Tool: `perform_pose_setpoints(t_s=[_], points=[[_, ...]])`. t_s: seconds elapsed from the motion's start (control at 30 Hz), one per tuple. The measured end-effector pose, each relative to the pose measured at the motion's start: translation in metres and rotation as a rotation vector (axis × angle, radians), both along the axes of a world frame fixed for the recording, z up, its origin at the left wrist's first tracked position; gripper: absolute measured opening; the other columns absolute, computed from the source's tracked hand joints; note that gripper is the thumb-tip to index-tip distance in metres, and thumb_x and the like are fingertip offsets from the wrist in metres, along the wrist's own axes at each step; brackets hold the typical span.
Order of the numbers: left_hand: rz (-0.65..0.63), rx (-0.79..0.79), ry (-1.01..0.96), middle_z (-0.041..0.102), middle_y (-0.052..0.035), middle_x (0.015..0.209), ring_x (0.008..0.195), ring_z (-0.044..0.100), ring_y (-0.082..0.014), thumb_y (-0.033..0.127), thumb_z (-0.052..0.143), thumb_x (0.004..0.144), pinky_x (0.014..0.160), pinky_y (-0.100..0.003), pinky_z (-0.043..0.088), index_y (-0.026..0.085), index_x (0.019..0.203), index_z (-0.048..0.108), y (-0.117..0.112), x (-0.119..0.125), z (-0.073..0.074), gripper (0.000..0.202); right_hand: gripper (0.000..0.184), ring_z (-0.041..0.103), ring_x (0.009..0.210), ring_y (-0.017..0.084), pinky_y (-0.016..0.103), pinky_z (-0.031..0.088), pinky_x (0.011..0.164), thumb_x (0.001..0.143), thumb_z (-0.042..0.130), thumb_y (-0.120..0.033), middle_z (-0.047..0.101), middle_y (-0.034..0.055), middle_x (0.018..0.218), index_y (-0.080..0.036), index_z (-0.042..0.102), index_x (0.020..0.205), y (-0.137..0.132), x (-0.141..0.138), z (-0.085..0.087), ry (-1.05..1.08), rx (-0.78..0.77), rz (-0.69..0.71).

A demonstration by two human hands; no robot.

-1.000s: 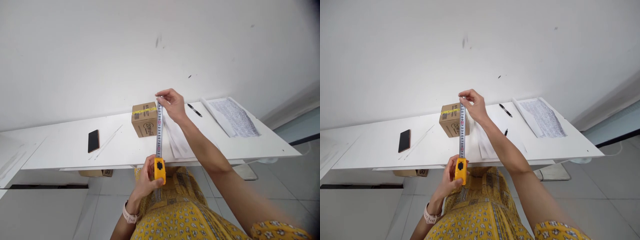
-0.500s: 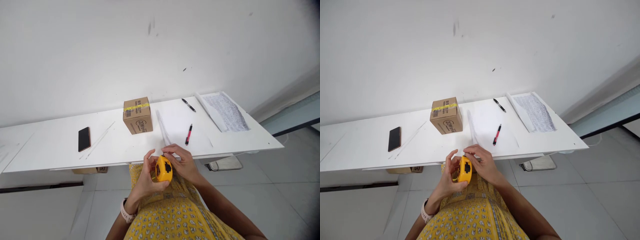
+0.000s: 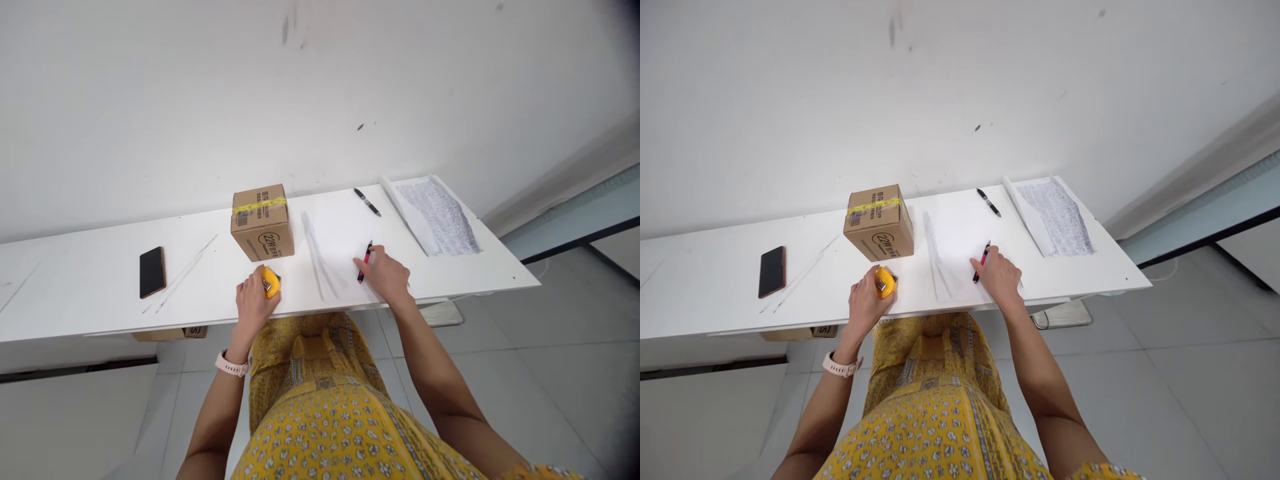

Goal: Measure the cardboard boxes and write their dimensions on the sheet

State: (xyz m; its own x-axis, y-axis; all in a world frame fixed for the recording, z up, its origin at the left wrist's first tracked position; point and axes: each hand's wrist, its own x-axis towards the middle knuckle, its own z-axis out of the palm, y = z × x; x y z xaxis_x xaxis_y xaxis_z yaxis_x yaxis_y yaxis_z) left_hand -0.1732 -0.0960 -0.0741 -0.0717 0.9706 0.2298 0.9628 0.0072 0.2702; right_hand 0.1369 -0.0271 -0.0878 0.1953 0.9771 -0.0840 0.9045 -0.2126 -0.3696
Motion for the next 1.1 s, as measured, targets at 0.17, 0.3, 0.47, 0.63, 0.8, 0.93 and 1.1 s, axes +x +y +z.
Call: perform_pose_setpoints(t_s=[0.17, 0.3, 0.47, 0.63, 0.8, 0.93, 1.1], points=[[-0.116, 0.186, 0.038, 0.06, -0.0233, 0.131, 0.123, 0.056, -0.0395, 0.023, 0.065, 0.083, 0.101, -0.057, 0.047, 0.013, 0.134, 0.049, 0.004, 0.006, -0.009, 0.055, 0.043, 0.069, 0.094, 0.033, 0.04, 0.047, 0.079, 0.098, 0.042, -0.028, 0.073, 0.0203, 0.109, -0.013, 0.054, 0.136, 0.001, 0.0, -0.009, -0.011, 0.045, 0.115], [-0.439, 0.299, -0.148, 0.056, -0.0194, 0.138, 0.132, 0.05, -0.0334, 0.025, 0.058, 0.092, 0.111, -0.053, 0.043, 0.015, 0.136, 0.047, 0.008, 0.058, -0.008, 0.047, 0.041, 0.069, 0.089, 0.03, 0.04, 0.049, 0.081, 0.093, 0.041, -0.023, 0.074, 0.0167, 0.101, -0.013, 0.065, 0.125, 0.001, 0.007, -0.016, 0.133, 0.158, 0.103], [-0.752, 0.125, -0.113, 0.058, -0.0192, 0.134, 0.137, 0.046, -0.0374, 0.034, 0.067, 0.086, 0.117, -0.06, 0.035, 0.014, 0.128, 0.054, 0.03, 0.128, -0.012, 0.049, 0.038, 0.072, 0.08, 0.023, 0.039, 0.056, 0.081, 0.089, 0.051, -0.035, 0.076, 0.0071, 0.08, -0.014, 0.07, 0.114, -0.013, 0.022, -0.016, 0.905, 0.345, -0.019], [-0.795, 0.035, -0.038, 0.068, -0.015, 0.109, 0.117, 0.061, -0.0325, 0.025, 0.064, 0.088, 0.117, -0.06, 0.035, 0.016, 0.11, 0.063, 0.03, 0.13, -0.028, 0.023, 0.032, 0.076, 0.092, 0.026, 0.049, 0.056, 0.095, 0.084, 0.055, -0.031, 0.08, 0.008, 0.094, -0.02, 0.073, 0.109, -0.041, 0.038, 0.001, 1.303, 0.501, -0.061], [-0.684, 0.126, -0.098, 0.067, -0.018, 0.127, 0.124, 0.061, -0.0317, 0.022, 0.055, 0.094, 0.113, -0.058, 0.043, 0.017, 0.125, 0.062, -0.001, 0.1, -0.056, 0.033, 0.036, 0.073, 0.105, 0.032, 0.056, 0.054, 0.098, 0.082, 0.059, -0.034, 0.079, 0.0115, 0.104, -0.022, 0.071, 0.114, -0.056, 0.035, 0.011, 1.448, 0.478, 0.04], [-0.64, 0.202, -0.176, 0.066, -0.0177, 0.133, 0.131, 0.058, -0.0307, 0.023, 0.052, 0.098, 0.112, -0.058, 0.046, 0.017, 0.132, 0.06, -0.018, 0.093, -0.075, 0.036, 0.039, 0.072, 0.106, 0.028, 0.051, 0.053, 0.1, 0.081, 0.072, -0.036, 0.078, 0.0089, 0.107, -0.025, 0.066, 0.117, -0.051, 0.007, 0.005, 1.429, 0.34, 0.081], [-0.608, 0.295, -0.29, 0.072, -0.0136, 0.121, 0.122, 0.065, -0.0261, 0.019, 0.049, 0.101, 0.109, -0.054, 0.052, 0.018, 0.121, 0.067, -0.017, 0.094, -0.086, 0.026, 0.039, 0.066, 0.069, 0.018, 0.039, 0.055, 0.085, 0.092, 0.057, -0.059, 0.066, -0.0008, 0.063, -0.023, 0.057, 0.077, -0.042, -0.039, -0.016, 1.247, 0.277, 0.052]])
